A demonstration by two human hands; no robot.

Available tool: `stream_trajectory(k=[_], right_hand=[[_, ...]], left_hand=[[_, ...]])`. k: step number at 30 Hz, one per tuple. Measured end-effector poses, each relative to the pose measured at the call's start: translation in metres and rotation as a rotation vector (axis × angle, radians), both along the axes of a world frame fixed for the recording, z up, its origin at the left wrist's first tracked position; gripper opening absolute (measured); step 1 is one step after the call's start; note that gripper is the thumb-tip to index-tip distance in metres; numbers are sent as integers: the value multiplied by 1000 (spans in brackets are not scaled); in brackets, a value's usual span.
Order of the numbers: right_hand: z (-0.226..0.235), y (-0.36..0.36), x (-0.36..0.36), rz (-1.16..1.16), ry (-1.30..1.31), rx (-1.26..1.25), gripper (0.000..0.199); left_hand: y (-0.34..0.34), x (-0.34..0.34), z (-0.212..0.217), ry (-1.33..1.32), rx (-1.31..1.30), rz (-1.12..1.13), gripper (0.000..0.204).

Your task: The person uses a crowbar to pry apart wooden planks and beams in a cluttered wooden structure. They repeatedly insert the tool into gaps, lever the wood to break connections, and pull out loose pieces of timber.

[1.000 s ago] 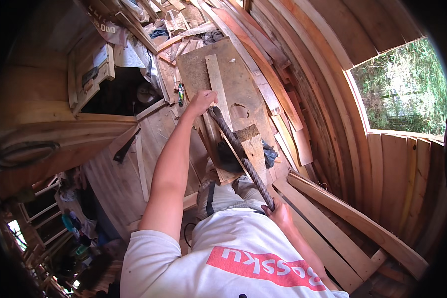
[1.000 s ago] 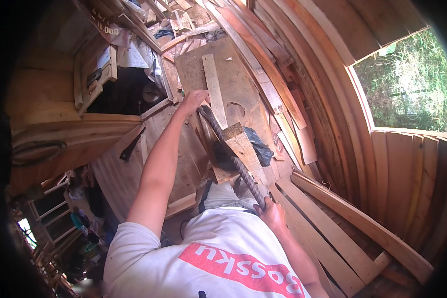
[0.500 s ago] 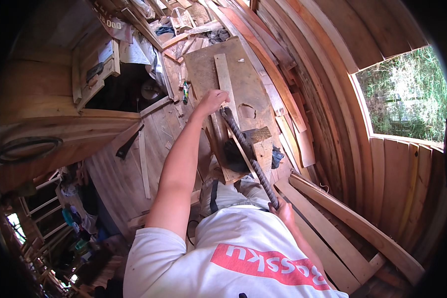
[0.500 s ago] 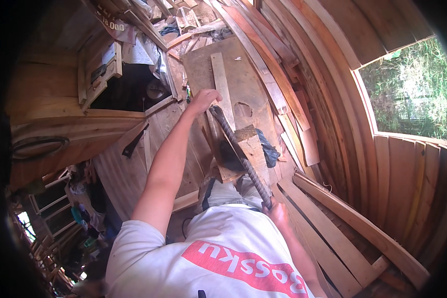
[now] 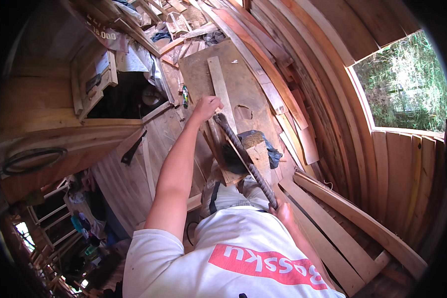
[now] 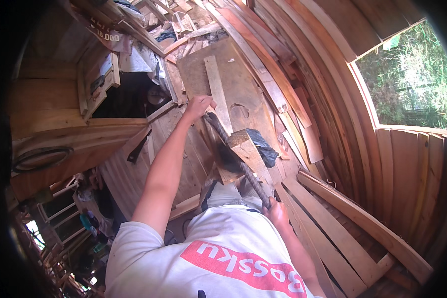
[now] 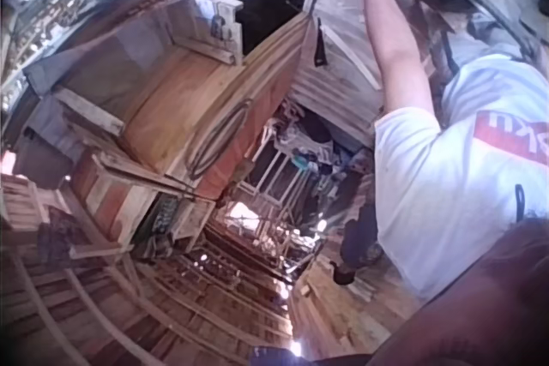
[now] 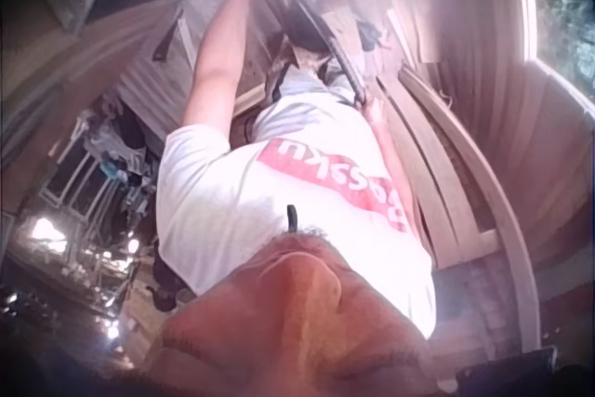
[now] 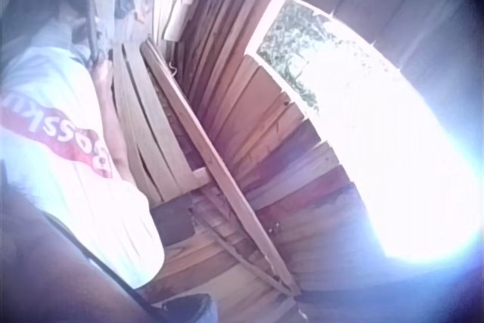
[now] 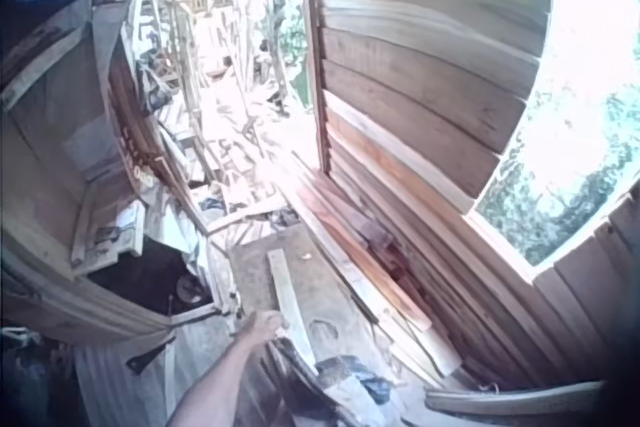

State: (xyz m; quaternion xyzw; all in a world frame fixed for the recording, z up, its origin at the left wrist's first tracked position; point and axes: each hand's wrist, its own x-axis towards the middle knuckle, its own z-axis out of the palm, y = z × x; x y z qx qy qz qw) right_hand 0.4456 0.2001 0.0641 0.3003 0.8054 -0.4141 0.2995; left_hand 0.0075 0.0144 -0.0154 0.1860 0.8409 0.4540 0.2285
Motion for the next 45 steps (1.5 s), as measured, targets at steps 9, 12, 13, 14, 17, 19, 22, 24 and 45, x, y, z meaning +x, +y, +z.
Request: stream_trajectory(k=[9,12,13,14,17,19,22,24,45], right_hand=[[-15,1,-1,7,23,-2,18],[-25,2,2,20,38,-31,18],[-27,2,2,16,25,-36,18],[-29,2,0,11,11,-41,19],[-35,5,5,10,-3,-50,19],[-38,2,8,1,3,-61,19],[-45,6,7,-3,48,-84,19],[-46,9,3,-22,57,-92,19],[-76,1,8,1,81,-27,22]], left_hand=[[-1,2,2,-10,-20,23,37],[1,1,8,1,-30,21,36],[1,2,11,-6,-43,20,36],[2,3,14,-14,-55,20,35],[-5,-1,5,-21,-86,1,35],[-1,2,8,-16,-38,14,35],[-3,3,5,-10,-22,8,35],[-5,2,3,-8,-28,1,35],[-1,4,6,8,25,0,36]])
